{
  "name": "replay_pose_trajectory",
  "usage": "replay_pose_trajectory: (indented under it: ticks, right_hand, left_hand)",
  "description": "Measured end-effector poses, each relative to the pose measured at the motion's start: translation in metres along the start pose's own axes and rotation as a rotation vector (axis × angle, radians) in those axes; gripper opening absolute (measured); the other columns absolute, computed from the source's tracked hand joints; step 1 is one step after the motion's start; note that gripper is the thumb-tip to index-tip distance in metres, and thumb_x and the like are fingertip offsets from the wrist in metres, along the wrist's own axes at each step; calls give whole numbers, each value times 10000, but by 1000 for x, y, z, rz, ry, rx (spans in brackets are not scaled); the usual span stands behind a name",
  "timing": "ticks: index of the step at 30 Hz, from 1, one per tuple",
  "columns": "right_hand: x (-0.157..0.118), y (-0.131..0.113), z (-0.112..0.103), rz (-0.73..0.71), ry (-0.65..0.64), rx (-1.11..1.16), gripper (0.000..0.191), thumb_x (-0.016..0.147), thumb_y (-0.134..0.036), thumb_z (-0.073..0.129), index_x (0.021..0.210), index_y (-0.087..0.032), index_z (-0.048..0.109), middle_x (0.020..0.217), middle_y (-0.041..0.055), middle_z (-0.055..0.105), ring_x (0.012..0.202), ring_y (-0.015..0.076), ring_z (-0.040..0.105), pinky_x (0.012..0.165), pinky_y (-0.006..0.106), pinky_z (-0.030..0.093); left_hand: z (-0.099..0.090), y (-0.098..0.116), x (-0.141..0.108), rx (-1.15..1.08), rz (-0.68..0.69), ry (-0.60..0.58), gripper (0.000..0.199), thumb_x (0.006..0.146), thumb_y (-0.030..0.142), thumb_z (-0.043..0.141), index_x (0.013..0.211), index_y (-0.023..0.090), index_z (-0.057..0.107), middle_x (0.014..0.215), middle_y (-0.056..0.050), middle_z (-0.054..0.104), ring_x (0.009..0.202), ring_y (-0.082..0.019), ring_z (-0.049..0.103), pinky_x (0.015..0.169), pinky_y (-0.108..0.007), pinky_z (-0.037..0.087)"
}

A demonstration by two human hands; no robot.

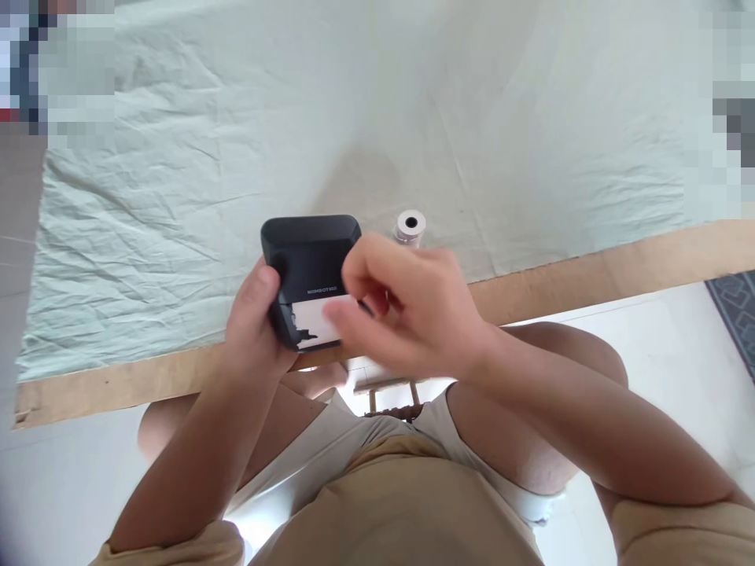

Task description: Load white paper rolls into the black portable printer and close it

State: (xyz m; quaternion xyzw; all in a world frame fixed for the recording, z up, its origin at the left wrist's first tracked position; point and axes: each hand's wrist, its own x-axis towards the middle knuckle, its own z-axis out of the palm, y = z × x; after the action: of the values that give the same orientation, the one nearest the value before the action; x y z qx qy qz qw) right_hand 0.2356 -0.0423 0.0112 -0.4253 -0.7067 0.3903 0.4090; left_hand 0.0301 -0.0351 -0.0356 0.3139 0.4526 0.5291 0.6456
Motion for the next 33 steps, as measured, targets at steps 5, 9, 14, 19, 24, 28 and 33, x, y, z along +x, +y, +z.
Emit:
replay_pose_trajectory:
  ticks: [5,9,14,19,24,28,33]
  right_hand:
    - [20,32,9,165,-7,-7,419,936,-272,716,765,-268,333,616,-86,367,545,75,276,487,258,241]
    - [15,43,8,238,-87,84,464,885,-409,804,796,-278,367,633,-90,418,536,76,344,466,243,275]
    - [13,38,7,208,-55,43,527,887,-400,857,815,-280,349,578,-99,490,497,74,391,473,248,305]
    - [15,26,12,37,307,-61,419,1089,-488,693,885,-288,386,661,-68,518,654,149,712,515,258,429]
    - [31,20,14,-206,273,-522,140,1030,-271,649,897,-254,605,770,-43,721,599,115,582,576,300,364]
    - [40,7,15,-25,-33,-960,240,1071,-209,550,893,-236,708,811,7,756,626,139,523,606,342,216]
    - [49,-12,14,51,-245,-991,113,1058,-242,609,1030,-261,717,745,-3,710,614,155,532,632,320,247]
  left_hand:
    - [3,-4,7,-116,8,66,365,1033,589,770,966,230,786,1005,-60,858,1257,-343,842,1083,-470,715]
    - [1,-7,8,-125,49,57,336,1019,554,815,945,227,798,837,-17,793,955,-266,854,959,-420,735]
    - [-3,-7,10,-105,68,23,297,963,516,888,956,226,825,809,2,774,805,-212,792,827,-352,716]
    - [-3,-9,11,-82,38,85,334,969,558,870,919,233,815,827,9,791,754,-167,760,707,-267,657]
    - [0,-8,10,-83,20,64,339,1019,575,791,1010,238,825,976,-31,851,1009,-249,837,919,-355,703]
    - [0,-7,9,-72,-4,44,365,1031,604,745,1059,247,816,1035,-52,864,1093,-296,841,972,-426,713]
    - [0,-4,7,-50,-23,17,387,1030,628,749,1071,247,804,1065,-57,868,1122,-307,848,965,-438,713]
